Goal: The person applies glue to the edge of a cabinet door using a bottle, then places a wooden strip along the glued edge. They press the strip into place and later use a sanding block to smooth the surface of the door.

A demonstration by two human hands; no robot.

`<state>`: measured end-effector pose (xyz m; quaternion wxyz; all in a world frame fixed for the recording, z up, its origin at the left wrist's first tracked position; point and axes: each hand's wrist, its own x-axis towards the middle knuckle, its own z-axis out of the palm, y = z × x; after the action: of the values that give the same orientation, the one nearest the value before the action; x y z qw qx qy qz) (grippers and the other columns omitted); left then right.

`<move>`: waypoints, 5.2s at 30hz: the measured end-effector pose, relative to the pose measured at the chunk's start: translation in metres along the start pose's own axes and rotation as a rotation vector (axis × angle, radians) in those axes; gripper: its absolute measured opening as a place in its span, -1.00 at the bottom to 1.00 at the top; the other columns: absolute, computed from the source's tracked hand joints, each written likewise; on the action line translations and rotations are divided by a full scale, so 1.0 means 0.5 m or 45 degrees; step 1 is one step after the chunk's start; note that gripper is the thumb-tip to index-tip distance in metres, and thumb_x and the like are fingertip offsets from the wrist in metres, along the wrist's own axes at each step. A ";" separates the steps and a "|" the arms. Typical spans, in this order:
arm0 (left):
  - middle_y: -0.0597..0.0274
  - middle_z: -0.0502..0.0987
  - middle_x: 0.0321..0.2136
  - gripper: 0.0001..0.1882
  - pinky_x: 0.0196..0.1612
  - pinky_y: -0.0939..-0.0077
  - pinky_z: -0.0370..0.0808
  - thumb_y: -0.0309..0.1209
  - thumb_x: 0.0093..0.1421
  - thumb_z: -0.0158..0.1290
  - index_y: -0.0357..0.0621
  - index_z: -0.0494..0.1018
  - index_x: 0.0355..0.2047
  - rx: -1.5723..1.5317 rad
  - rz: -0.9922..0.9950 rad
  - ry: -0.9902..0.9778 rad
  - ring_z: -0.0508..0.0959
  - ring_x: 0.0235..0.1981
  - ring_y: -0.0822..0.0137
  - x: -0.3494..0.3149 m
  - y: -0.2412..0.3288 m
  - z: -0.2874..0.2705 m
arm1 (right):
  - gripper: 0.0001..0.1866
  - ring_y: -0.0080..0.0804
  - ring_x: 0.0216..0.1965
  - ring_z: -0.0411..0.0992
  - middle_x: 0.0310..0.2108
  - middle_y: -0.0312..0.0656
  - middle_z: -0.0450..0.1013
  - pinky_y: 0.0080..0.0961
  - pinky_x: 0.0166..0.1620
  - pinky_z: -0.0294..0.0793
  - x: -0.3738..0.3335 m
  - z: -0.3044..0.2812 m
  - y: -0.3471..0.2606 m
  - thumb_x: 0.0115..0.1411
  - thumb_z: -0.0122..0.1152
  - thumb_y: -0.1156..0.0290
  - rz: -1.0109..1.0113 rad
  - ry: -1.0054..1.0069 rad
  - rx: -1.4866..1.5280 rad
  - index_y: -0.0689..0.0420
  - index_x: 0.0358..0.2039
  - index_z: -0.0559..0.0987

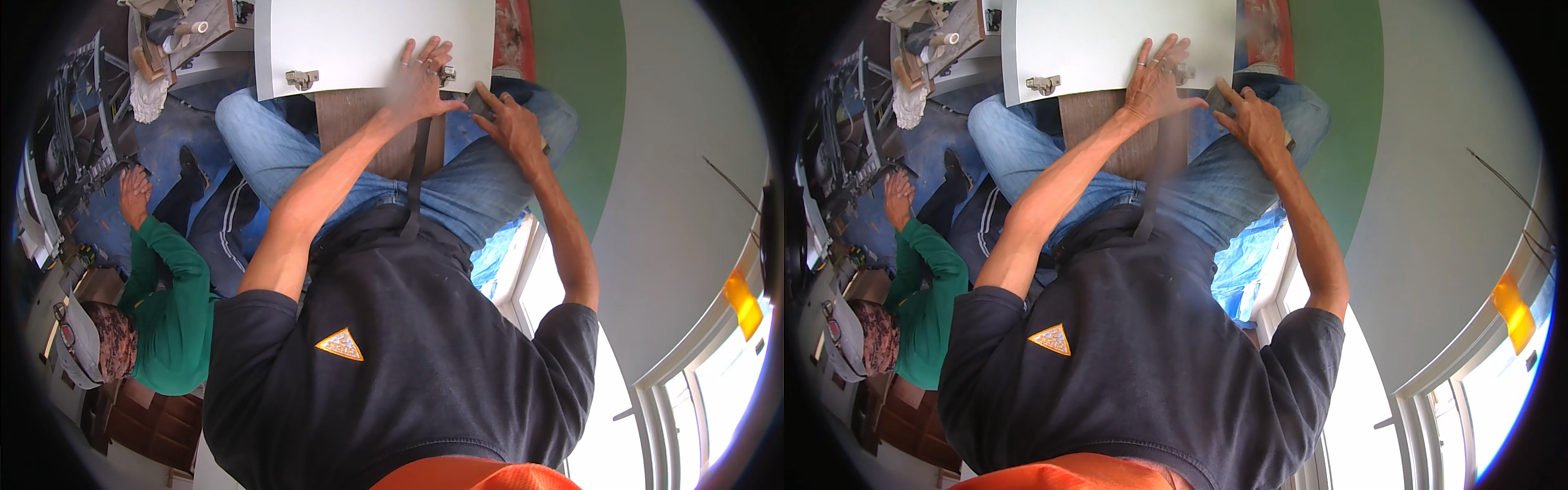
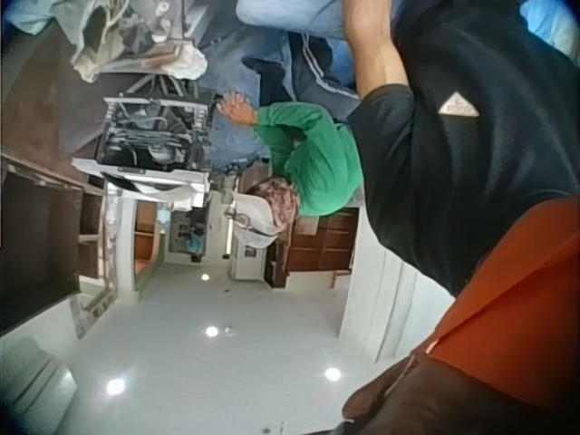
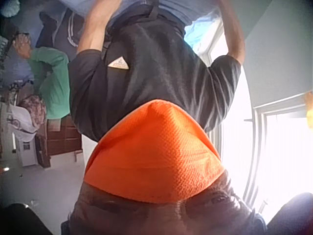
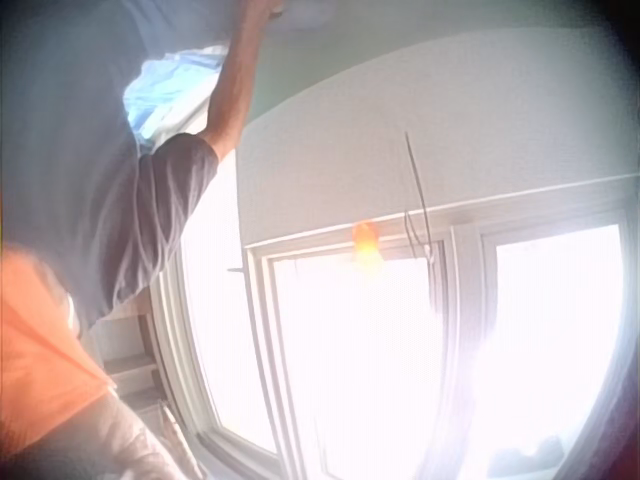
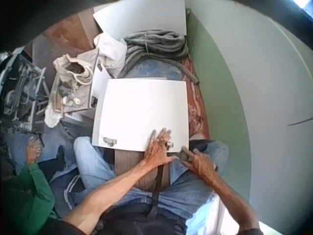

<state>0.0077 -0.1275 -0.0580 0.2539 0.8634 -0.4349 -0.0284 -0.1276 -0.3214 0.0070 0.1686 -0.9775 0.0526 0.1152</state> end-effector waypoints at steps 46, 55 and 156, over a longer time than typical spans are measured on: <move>0.26 0.25 0.39 -0.16 0.53 -0.06 -0.19 0.38 -0.04 0.23 -0.11 0.63 -0.05 0.172 0.045 -0.071 0.05 0.49 0.23 0.002 0.004 -0.024 | -0.31 0.01 -0.31 0.61 -0.24 0.02 0.52 -0.12 -0.29 0.62 0.000 0.000 -0.006 0.24 0.28 -0.04 -0.009 0.031 -0.070 -0.30 0.37 0.35; 0.17 0.23 0.41 -0.09 0.51 -0.10 -0.22 0.41 -0.09 0.22 -0.11 0.63 0.01 0.173 0.054 -0.111 0.00 0.51 0.19 -0.001 0.009 -0.037 | -0.31 -0.01 -0.36 0.59 -0.25 -0.01 0.50 -0.14 -0.30 0.61 -0.004 0.007 -0.006 0.23 0.32 -0.01 -0.090 0.025 -0.083 -0.25 0.36 0.38; 0.24 0.28 0.40 -0.10 0.51 -0.15 -0.29 0.39 0.12 0.04 -0.22 0.58 0.08 0.307 0.127 -0.211 0.00 0.51 0.21 -0.002 -0.005 -0.030 | -0.34 0.00 -0.40 0.59 -0.33 0.00 0.51 -0.15 -0.35 0.60 0.020 0.000 -0.036 0.23 0.32 -0.02 -0.094 0.049 -0.075 -0.17 0.32 0.43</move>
<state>0.0131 -0.1192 -0.0463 0.1128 0.8596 -0.4972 -0.0346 -0.1154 -0.3054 0.0104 0.1429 -0.9854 0.0162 0.0916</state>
